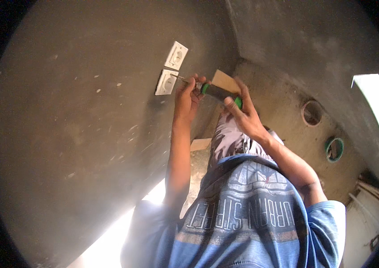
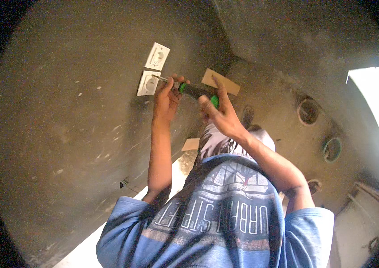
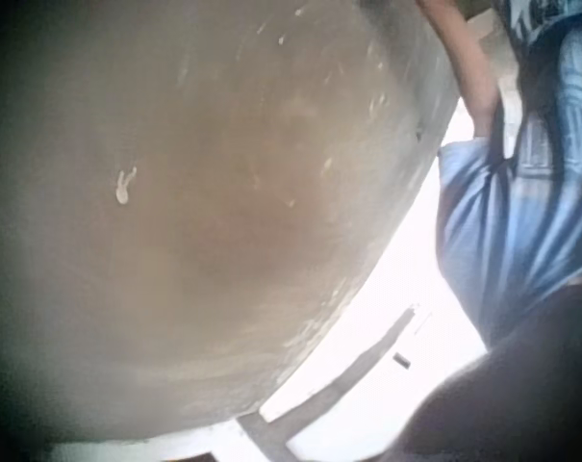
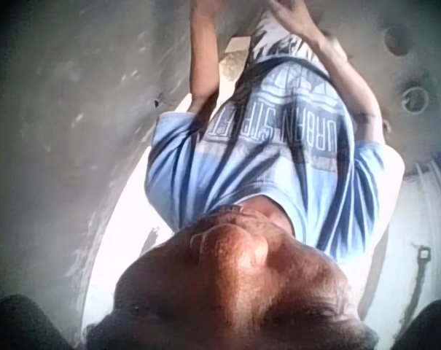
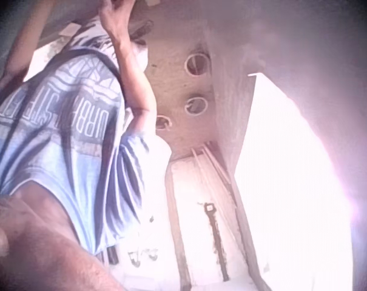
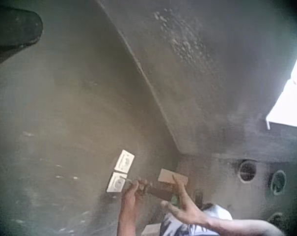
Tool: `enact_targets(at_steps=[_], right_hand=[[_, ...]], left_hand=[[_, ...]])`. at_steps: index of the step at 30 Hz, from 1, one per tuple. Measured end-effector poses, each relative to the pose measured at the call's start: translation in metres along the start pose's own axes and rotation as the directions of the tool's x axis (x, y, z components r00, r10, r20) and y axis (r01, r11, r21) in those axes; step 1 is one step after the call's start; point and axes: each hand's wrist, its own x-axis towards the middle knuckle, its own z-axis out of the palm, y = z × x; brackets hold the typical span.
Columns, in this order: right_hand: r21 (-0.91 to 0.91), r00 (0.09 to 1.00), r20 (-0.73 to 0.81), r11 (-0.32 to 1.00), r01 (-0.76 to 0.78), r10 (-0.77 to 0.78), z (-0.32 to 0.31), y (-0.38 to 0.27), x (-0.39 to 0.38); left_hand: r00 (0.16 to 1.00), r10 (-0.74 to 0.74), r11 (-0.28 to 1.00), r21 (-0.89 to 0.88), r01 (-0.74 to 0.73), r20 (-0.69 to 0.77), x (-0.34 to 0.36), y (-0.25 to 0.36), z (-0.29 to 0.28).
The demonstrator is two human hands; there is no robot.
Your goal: The person installs electrical sockets by inserting them into wall openings and securing them using a screwdriver.
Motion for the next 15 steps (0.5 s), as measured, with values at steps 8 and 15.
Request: enact_targets(at_steps=[8, 15], right_hand=[[0.087, 0.971, 0.077, 0.969, -0.232, 0.226, -0.007, 0.006, -0.003], [-0.254, 0.992, 0.073, 0.959, 0.123, -0.108, -0.005, 0.014, -0.004]], left_hand=[[0.996, -0.031, 0.994, -0.101, 0.04, 0.086, -0.002, -0.002, 0.005], [0.998, -0.027, 0.997, 0.071, 0.031, -0.056, -0.005, -0.003, 0.006]])
